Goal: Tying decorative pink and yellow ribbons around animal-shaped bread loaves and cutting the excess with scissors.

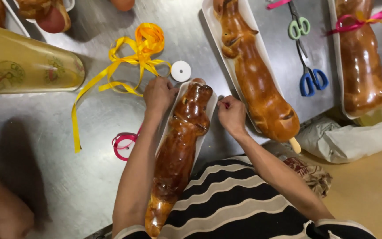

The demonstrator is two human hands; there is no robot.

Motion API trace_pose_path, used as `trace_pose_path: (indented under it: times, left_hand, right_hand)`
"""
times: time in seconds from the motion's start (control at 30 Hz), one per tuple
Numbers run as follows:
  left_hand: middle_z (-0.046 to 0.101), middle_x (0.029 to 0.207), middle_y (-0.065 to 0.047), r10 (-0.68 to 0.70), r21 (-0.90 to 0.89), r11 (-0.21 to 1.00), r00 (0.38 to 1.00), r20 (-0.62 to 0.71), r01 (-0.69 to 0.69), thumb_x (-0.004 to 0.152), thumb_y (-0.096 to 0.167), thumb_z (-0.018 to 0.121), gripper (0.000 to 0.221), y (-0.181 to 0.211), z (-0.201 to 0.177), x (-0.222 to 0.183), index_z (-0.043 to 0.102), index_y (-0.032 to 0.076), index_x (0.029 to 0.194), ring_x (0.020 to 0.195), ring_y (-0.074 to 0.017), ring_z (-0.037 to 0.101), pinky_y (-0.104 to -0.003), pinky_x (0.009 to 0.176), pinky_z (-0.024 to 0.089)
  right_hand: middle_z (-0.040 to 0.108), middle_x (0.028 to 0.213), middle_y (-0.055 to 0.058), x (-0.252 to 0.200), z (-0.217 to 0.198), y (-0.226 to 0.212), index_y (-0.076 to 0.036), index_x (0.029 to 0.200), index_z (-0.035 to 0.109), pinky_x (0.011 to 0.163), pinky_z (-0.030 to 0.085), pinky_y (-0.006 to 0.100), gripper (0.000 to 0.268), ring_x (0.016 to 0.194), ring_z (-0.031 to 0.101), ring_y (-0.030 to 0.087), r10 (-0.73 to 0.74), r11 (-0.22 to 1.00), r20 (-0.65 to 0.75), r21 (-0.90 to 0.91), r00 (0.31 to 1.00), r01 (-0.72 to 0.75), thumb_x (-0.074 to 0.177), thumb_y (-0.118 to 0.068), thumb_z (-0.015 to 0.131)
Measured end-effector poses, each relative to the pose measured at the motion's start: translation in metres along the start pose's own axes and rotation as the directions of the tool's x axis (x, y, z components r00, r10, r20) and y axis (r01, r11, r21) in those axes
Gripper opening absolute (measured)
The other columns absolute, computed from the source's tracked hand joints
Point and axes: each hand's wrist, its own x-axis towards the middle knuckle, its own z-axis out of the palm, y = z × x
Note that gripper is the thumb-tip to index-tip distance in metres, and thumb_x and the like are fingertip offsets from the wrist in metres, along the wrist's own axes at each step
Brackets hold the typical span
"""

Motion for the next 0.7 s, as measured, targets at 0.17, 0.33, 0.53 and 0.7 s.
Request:
trace_pose_path:
  times: [0.17, 0.33, 0.53, 0.7]
  left_hand:
    - [0.074, 0.082, -0.016, -0.002, 0.019, 1.000, 1.000, -0.013, 0.002, 0.078, 0.027, 0.080, 0.008, -0.009, 0.011, 0.008, 0.079, 0.019, 0.078, 0.094, -0.0431, 0.074, -0.051, 0.080, 0.059]
    - [0.074, 0.085, -0.025, 0.065, 0.106, 0.992, 0.996, 0.068, -0.072, 0.078, 0.023, 0.083, 0.016, -0.009, -0.026, -0.031, 0.080, 0.007, 0.083, 0.099, -0.0499, 0.071, -0.057, 0.086, 0.057]
    - [0.074, 0.082, -0.023, 0.076, 0.140, 0.987, 0.997, 0.024, -0.079, 0.078, 0.023, 0.076, 0.009, -0.032, 0.000, -0.035, 0.080, 0.015, 0.076, 0.095, -0.0473, 0.072, -0.053, 0.081, 0.059]
    - [0.074, 0.075, -0.020, 0.024, 0.176, 0.983, 0.984, 0.175, -0.055, 0.076, 0.020, 0.070, 0.011, -0.051, -0.005, -0.069, 0.079, 0.016, 0.072, 0.089, -0.0445, 0.074, -0.050, 0.079, 0.059]
  right_hand:
    - [0.073, 0.075, 0.018, -0.006, -0.007, 0.006, -0.006, 0.088, 0.078, 0.069, 0.055, 0.053, 0.013, 0.081, 0.072, 0.044, -0.040, 0.995, -0.002, -0.090, 0.999, 0.040, 0.085, -0.018, 0.075]
    - [0.075, 0.077, 0.011, -0.001, 0.001, 0.005, -0.015, 0.081, 0.079, 0.073, 0.057, 0.050, 0.015, 0.087, 0.074, 0.040, 0.029, 0.997, 0.103, -0.076, 0.994, -0.022, 0.082, -0.027, 0.071]
    - [0.075, 0.076, 0.014, -0.033, -0.012, 0.042, -0.013, 0.080, 0.080, 0.073, 0.057, 0.051, 0.015, 0.087, 0.074, 0.042, 0.017, 0.985, 0.192, -0.170, 0.981, 0.016, 0.079, -0.027, 0.073]
    - [0.074, 0.073, 0.016, -0.086, -0.052, 0.049, -0.009, 0.079, 0.079, 0.074, 0.055, 0.049, 0.011, 0.080, 0.072, 0.043, 0.003, 0.993, 0.411, -0.110, 0.911, 0.047, 0.080, -0.018, 0.072]
